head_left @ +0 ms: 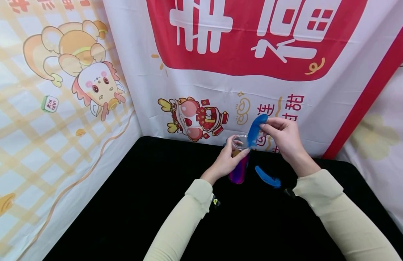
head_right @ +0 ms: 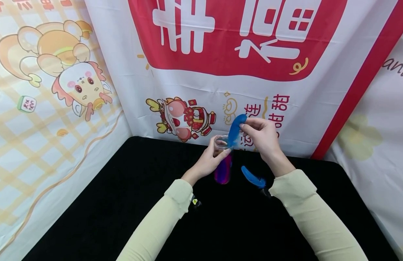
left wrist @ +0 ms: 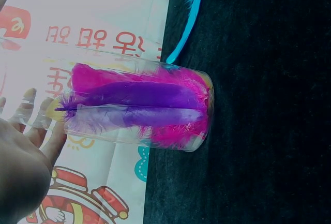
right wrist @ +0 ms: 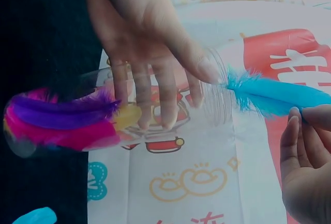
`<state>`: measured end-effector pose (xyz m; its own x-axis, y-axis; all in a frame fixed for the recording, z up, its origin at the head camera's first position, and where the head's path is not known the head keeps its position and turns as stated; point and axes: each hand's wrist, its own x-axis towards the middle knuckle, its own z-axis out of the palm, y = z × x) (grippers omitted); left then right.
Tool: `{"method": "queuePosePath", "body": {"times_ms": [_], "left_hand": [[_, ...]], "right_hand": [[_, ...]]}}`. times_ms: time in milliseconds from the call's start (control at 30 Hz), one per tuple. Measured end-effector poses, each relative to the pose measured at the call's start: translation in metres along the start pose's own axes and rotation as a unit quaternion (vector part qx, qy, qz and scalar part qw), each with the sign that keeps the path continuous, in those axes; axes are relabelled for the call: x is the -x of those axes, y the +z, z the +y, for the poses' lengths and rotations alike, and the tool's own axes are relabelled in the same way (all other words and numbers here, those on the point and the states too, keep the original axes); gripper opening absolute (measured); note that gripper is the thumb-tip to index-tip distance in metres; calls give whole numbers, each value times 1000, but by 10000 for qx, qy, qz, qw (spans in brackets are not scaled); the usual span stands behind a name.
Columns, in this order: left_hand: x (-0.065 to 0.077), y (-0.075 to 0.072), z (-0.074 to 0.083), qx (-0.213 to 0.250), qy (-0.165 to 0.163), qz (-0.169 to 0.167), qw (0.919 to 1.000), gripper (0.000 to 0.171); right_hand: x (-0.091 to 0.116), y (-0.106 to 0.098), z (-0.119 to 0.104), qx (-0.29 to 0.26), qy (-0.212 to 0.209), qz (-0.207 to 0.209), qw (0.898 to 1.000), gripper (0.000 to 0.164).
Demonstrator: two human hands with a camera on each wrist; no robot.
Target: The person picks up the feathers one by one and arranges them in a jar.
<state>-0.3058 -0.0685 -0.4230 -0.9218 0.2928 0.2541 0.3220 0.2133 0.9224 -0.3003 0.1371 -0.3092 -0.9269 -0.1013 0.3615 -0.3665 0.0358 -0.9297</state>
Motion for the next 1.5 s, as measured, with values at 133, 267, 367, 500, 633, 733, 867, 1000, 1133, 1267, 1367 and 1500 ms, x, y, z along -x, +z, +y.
{"method": "queuePosePath", "body": {"times_ms": [133,267,367,500,633,733,867,1000,1133,1267,1367,1500], "left_hand": [[1,0,0,-45,-56,20,10000,68],[2,-1,0,-26,-124,-5,9999,71],[2,0,0,15,-119,-27,9999,74],[2,0,0,40,-88,-42,9999,74],[2,0,0,-16,-122,-38,9999,75],[2,0,0,-5,-115,-14,9999,76],[2,1,0,43,-15,14,10000,73],[2,1,1,69,6,25,10000,67],[2,2,2,101,-14,12,9999,65],[1,1,2,138,-5,16,9999,65],[2,1,2,165,-4,6,9999,66],[2,1,1,160,-9,-7,9999,67]], "right_hand": [[-2,6,-1,58,-55,68,9999,19],[-3,11,0,-52,-108,-13,9999,19],[-4,14,3,-66,-128,-69,9999,17],[-3,17,8,184,-56,-114,9998,19],[0,18,10,587,208,-315,9976,29],[2,17,12,830,397,-520,9944,34],[3,16,15,936,483,-631,9924,34],[3,14,19,1003,493,-636,9917,34],[4,9,21,1016,526,-654,9913,31],[7,2,23,976,478,-719,9915,26],[8,-3,25,1002,378,-797,9910,27],[11,-8,28,1146,390,-798,9894,32]]}}
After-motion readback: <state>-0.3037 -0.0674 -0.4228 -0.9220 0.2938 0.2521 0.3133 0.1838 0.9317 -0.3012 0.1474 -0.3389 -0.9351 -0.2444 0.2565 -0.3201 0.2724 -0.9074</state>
